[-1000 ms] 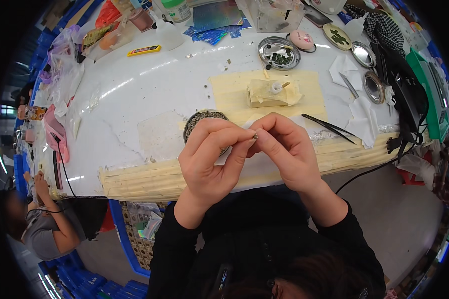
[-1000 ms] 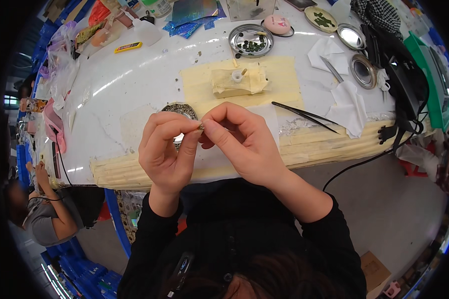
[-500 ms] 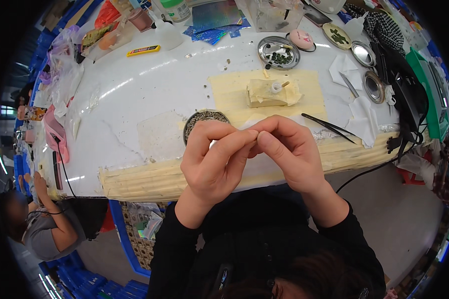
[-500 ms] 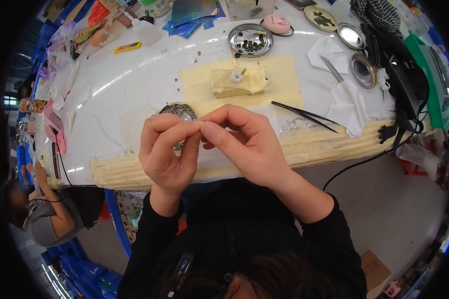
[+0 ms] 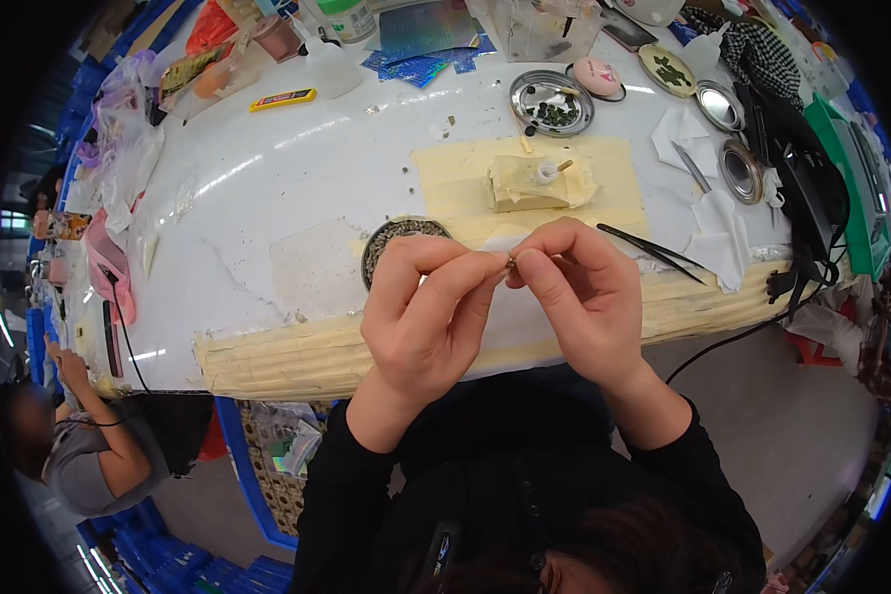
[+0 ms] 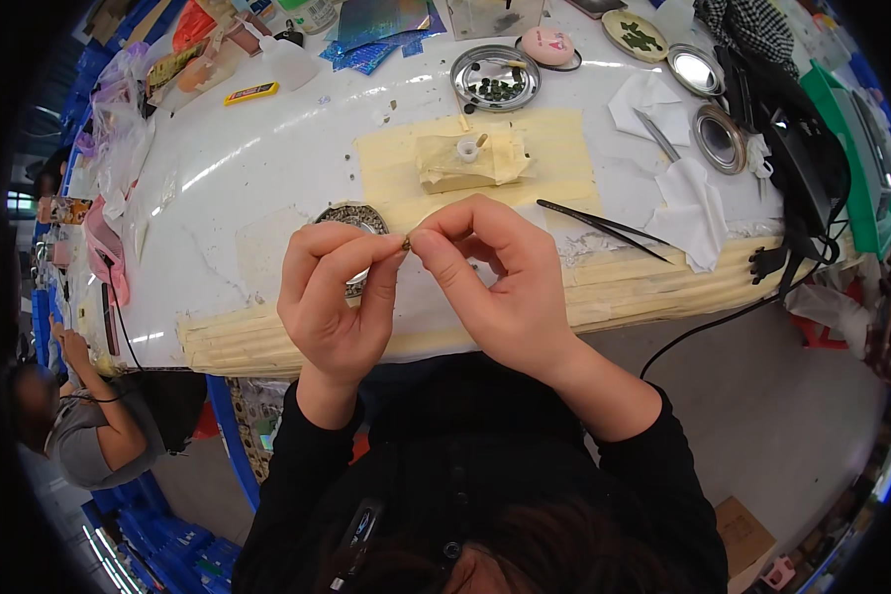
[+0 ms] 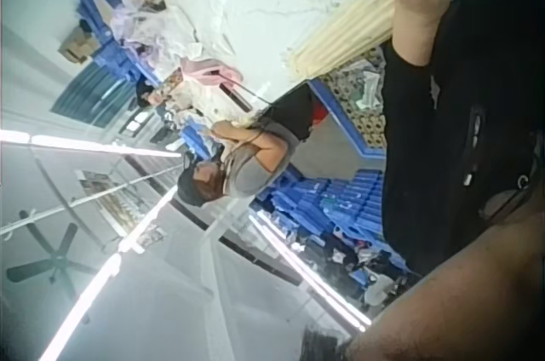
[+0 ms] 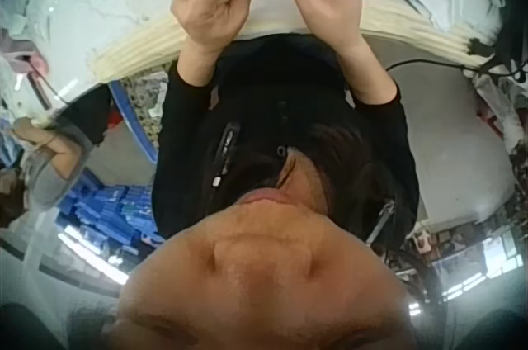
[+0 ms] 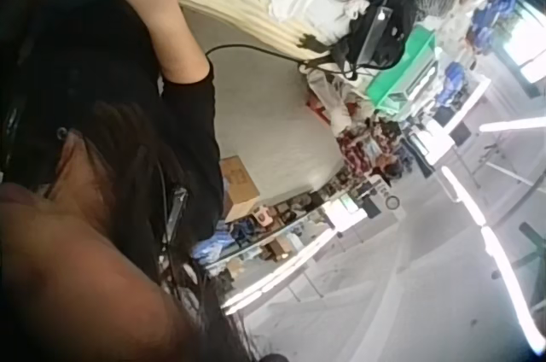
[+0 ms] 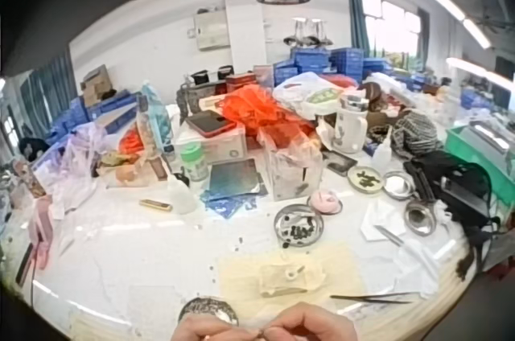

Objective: The recorder is assembling small metal and plastic components into a unit at a factory workbench.

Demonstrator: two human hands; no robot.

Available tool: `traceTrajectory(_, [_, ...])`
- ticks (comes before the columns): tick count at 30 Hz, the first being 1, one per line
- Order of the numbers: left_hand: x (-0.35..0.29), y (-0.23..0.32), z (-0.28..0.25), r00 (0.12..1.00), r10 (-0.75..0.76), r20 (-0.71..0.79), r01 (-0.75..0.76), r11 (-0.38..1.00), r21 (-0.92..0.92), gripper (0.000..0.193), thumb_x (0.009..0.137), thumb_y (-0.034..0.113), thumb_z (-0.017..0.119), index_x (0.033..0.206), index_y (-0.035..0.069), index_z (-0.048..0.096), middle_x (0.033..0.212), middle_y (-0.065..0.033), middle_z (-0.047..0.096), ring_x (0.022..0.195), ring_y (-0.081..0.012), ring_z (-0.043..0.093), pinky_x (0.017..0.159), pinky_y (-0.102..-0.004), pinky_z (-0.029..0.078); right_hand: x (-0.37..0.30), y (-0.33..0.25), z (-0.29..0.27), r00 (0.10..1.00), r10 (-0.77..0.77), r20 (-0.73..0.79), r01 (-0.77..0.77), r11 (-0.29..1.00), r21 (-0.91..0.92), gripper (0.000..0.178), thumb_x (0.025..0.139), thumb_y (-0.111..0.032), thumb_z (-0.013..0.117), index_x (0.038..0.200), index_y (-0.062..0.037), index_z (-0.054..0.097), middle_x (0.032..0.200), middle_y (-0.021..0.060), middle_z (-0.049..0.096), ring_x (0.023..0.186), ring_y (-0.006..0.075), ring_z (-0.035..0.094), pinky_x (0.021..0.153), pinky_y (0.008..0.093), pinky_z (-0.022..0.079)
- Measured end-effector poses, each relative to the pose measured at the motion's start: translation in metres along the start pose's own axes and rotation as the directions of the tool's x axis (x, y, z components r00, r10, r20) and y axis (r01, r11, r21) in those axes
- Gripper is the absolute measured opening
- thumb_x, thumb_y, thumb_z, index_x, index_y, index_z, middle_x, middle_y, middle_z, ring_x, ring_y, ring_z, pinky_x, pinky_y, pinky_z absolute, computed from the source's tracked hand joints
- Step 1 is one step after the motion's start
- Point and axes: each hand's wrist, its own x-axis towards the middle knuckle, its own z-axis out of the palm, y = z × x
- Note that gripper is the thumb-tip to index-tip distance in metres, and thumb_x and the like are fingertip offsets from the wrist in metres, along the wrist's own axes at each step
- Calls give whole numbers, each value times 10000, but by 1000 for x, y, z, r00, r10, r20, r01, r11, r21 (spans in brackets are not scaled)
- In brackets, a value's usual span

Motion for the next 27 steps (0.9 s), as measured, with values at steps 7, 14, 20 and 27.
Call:
traceTrajectory(7, [0, -2, -3, 994, -109, 27, 112, 981, -156, 190, 745, -44, 759, 913, 31, 716, 848, -66, 591, 719, -183, 583, 607, -276, 475, 2, -4, 0, 971, 207, 116, -232, 934, 273, 120, 968, -106, 602, 982, 13, 602, 876, 33, 624, 789, 81, 586, 753, 234, 499])
traceTrajectory(14, [-1, -2, -2, 994, -104, 24, 106, 986, -125, 191, 746, -47, 756, 916, 30, 715, 849, -66, 593, 720, -180, 584, 612, -274, 477, 1, -3, 2, 990, 110, 83, -123, 978, 166, 112, 970, -90, 589, 975, 22, 597, 879, 32, 610, 807, 77, 570, 740, 233, 494])
traceTrajectory(20, [1, -1, -3, 994, -107, 17, 108, 985, -135, 190, 745, -50, 755, 914, 26, 712, 843, -67, 593, 719, -184, 584, 613, -274, 476, 0, -4, 3, 998, 46, 51, -51, 992, 116, 104, 972, -75, 574, 970, 26, 596, 884, 34, 615, 799, 86, 588, 735, 238, 509])
traceTrajectory(27, [0, -2, -3, 995, -92, 28, 95, 989, -118, 193, 744, -58, 754, 913, 25, 712, 843, -70, 594, 719, -186, 584, 613, -276, 477, 1, -5, 3, 996, 79, 40, -83, 992, 97, 111, 978, -83, 565, 976, 24, 596, 877, 29, 614, 797, 88, 592, 736, 244, 512])
